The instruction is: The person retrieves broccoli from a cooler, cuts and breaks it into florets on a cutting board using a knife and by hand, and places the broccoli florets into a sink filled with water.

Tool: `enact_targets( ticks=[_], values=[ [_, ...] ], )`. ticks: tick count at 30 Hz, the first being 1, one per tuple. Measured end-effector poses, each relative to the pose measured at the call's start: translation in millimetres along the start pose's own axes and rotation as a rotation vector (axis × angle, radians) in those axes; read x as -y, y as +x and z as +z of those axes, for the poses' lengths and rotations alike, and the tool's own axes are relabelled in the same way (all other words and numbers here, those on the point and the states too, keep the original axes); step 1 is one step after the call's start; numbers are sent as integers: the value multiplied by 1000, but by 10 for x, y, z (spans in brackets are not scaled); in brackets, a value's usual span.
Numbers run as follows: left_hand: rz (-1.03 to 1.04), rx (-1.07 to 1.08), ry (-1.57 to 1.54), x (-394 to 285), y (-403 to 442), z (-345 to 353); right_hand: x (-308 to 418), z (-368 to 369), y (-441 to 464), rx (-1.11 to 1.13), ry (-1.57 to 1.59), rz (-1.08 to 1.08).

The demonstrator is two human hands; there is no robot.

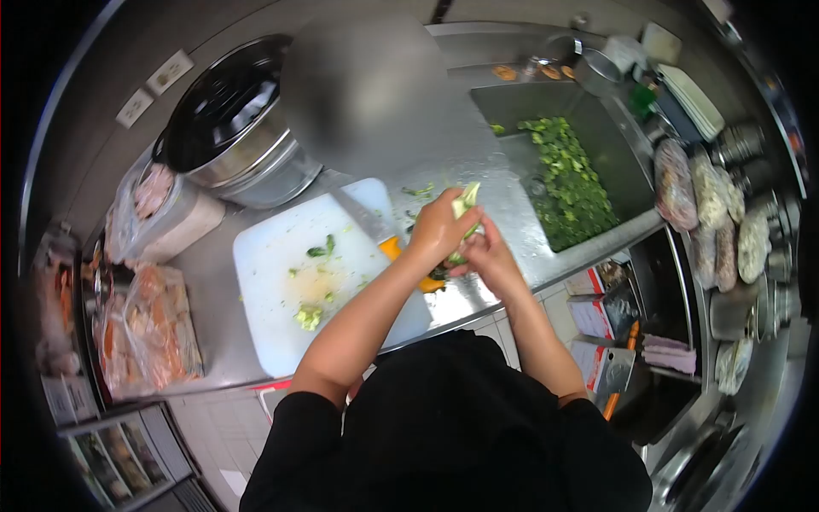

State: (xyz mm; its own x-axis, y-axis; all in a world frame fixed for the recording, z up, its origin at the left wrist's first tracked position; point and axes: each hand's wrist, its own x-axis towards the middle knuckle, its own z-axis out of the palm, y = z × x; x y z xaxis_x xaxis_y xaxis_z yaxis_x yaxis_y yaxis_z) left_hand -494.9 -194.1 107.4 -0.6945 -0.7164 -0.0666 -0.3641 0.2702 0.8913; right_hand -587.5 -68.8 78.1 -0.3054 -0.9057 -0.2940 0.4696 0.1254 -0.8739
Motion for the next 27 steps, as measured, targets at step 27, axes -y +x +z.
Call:
enact_targets(
  ticks=[27],
  values=[
    [-474, -841, 408, 1392, -2616, -914, -560, 838, 745, 348, -1464, -202]
  ],
)
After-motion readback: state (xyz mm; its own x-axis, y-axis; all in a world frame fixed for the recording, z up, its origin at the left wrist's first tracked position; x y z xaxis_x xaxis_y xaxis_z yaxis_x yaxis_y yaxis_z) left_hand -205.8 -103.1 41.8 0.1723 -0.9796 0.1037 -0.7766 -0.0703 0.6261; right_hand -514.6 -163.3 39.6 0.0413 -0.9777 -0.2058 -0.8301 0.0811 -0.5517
